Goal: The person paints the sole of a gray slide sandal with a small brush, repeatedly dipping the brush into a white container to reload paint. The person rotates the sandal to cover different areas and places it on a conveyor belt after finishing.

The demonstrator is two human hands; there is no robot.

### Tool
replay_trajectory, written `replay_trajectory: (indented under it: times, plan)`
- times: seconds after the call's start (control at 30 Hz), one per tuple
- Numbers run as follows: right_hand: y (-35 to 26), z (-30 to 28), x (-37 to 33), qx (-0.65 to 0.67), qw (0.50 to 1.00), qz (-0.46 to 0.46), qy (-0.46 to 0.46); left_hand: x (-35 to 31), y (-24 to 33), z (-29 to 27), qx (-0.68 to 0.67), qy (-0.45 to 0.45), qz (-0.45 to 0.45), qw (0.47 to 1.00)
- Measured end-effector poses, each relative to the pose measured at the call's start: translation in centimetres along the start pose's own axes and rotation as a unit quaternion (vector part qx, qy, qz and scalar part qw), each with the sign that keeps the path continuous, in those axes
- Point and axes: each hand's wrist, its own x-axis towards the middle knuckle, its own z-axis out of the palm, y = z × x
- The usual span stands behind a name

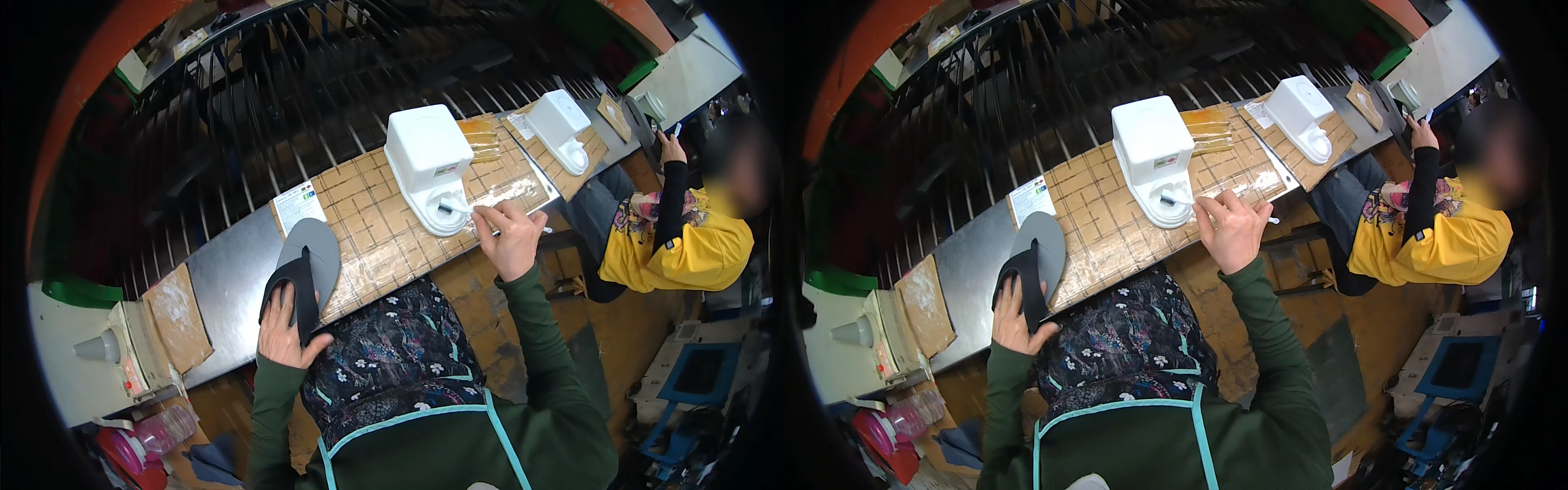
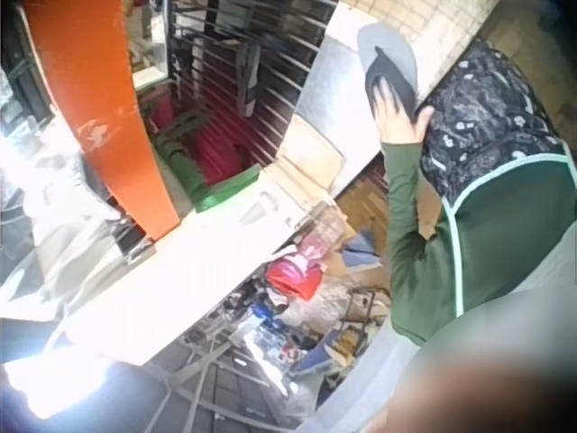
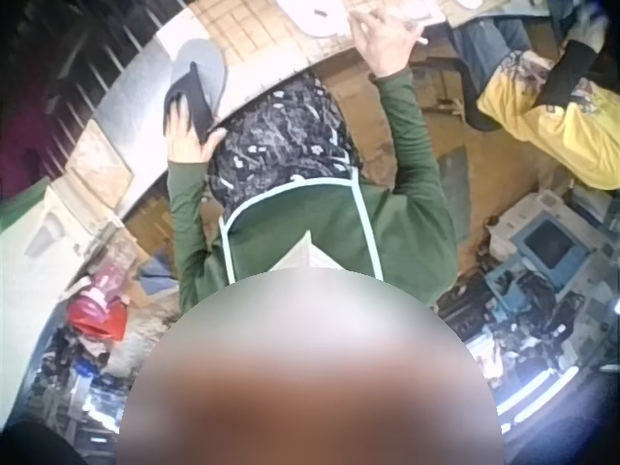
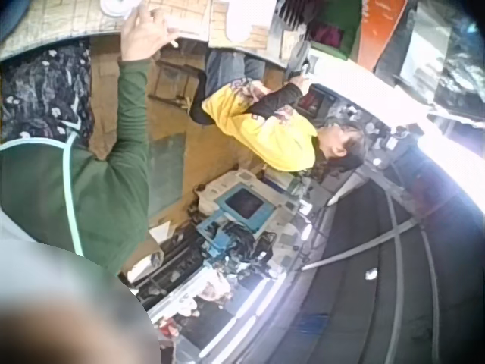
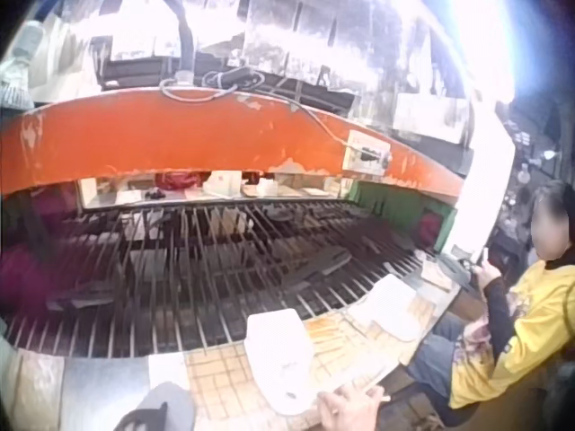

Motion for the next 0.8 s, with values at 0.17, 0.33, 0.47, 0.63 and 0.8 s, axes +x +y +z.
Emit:
replay_trajectory:
  times: [0.17,0.33,0.47,0.63,0.8]
  plan:
    - [-0.1,0.7,0.6,-0.071,0.997,-0.038,0.010,0.5,0.1,1.0,-0.263,0.145,-0.124,0.946]
    - [0.2,0.7,0.6,-0.075,0.996,-0.048,-0.021,1.7,1.7,0.7,-0.735,0.393,-0.168,0.527]
    - [1.8,0.4,0.6,0.047,0.990,0.055,-0.117,3.2,3.5,0.9,-0.814,0.397,-0.108,0.410]
    - [3.7,0.8,0.4,0.319,0.874,0.269,-0.248,4.9,3.4,1.7,-0.915,0.234,0.064,0.321]
    - [4.3,0.5,-0.5,0.516,0.688,0.414,-0.298,6.5,3.6,3.7,-0.934,0.173,0.074,0.303]
